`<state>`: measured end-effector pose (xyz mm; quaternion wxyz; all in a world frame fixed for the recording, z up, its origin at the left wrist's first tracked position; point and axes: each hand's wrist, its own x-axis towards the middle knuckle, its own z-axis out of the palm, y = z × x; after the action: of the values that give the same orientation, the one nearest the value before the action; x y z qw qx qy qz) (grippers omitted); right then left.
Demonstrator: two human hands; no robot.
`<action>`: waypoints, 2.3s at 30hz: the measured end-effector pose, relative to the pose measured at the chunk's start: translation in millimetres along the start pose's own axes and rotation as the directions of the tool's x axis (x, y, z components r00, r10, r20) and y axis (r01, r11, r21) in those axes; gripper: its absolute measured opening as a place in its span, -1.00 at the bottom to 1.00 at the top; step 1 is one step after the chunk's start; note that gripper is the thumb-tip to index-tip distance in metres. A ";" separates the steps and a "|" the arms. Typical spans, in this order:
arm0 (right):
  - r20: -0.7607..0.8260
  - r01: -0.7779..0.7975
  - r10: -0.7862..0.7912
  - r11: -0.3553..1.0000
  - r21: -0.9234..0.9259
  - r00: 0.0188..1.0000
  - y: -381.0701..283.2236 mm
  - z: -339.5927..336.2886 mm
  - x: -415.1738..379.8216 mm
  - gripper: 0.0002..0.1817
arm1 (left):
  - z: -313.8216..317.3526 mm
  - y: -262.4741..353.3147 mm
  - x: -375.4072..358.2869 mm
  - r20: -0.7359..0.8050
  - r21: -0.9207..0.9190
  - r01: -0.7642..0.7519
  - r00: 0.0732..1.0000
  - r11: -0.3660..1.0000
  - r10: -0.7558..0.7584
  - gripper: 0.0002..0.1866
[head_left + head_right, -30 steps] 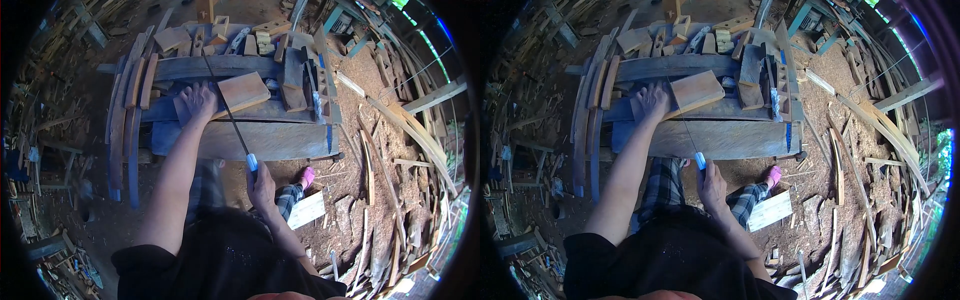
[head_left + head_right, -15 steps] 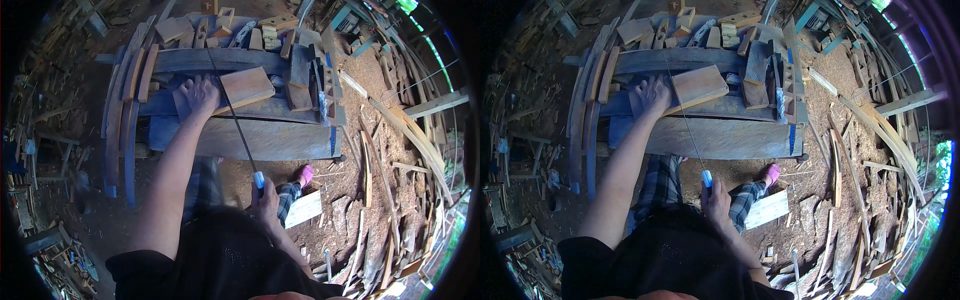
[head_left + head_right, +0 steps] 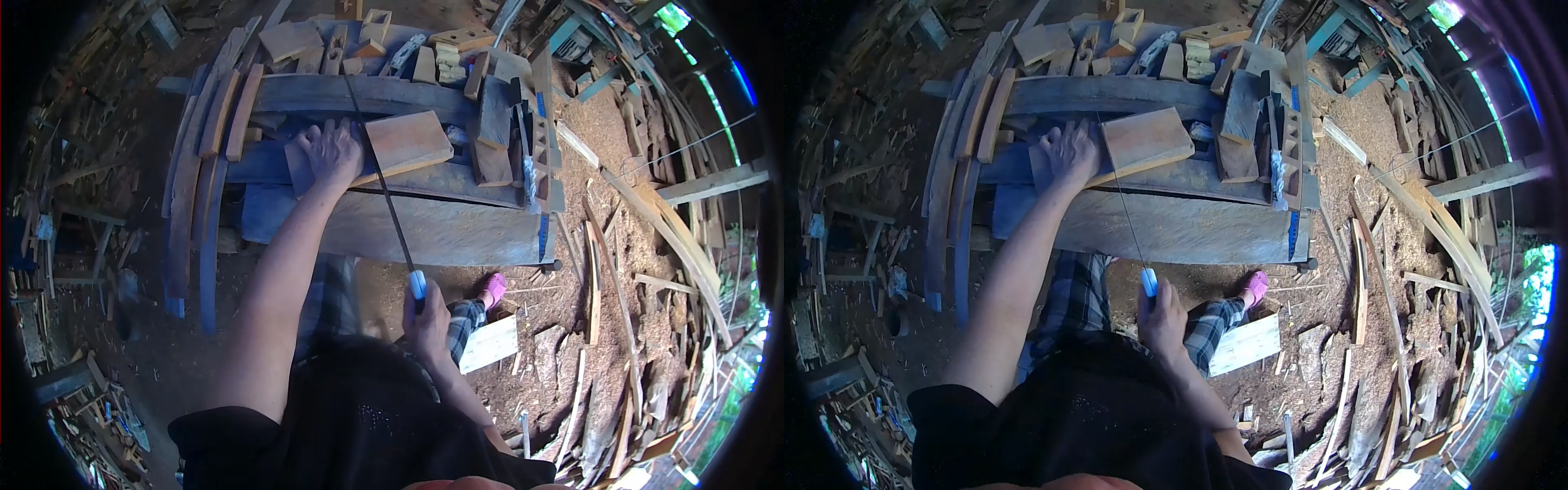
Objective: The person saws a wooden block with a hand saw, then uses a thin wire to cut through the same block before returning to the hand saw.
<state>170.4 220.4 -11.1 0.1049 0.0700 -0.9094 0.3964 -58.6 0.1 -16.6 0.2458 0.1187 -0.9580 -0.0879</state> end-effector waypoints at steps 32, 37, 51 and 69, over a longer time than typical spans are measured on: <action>0.026 0.006 -0.006 1.000 -0.018 1.000 -11.8 19.8 31.7 -0.71 | -0.9 5.1 -4.6 0.063 0.006 0.046 0.997 0.999 -0.047 -0.64; -0.012 0.018 -0.018 1.000 -0.006 1.000 -18.7 10.1 10.6 -0.75 | -4.1 5.5 -0.8 0.013 -0.037 0.026 1.000 0.999 -0.025 -0.63; 0.082 -0.009 0.017 0.995 -0.103 0.996 -15.7 1.8 55.5 -0.73 | -69.0 27.8 11.6 0.725 0.209 -0.048 0.677 0.977 -0.122 0.35; 0.049 0.032 -0.029 0.998 -0.054 0.998 -13.6 11.0 64.9 -0.78 | -41.6 45.8 12.5 0.691 0.356 0.086 0.645 0.930 -0.325 0.29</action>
<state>109.0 200.2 7.1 0.0909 0.0905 -0.9209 0.3680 -57.2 35.9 35.3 -0.1957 0.2167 -0.9563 -0.0141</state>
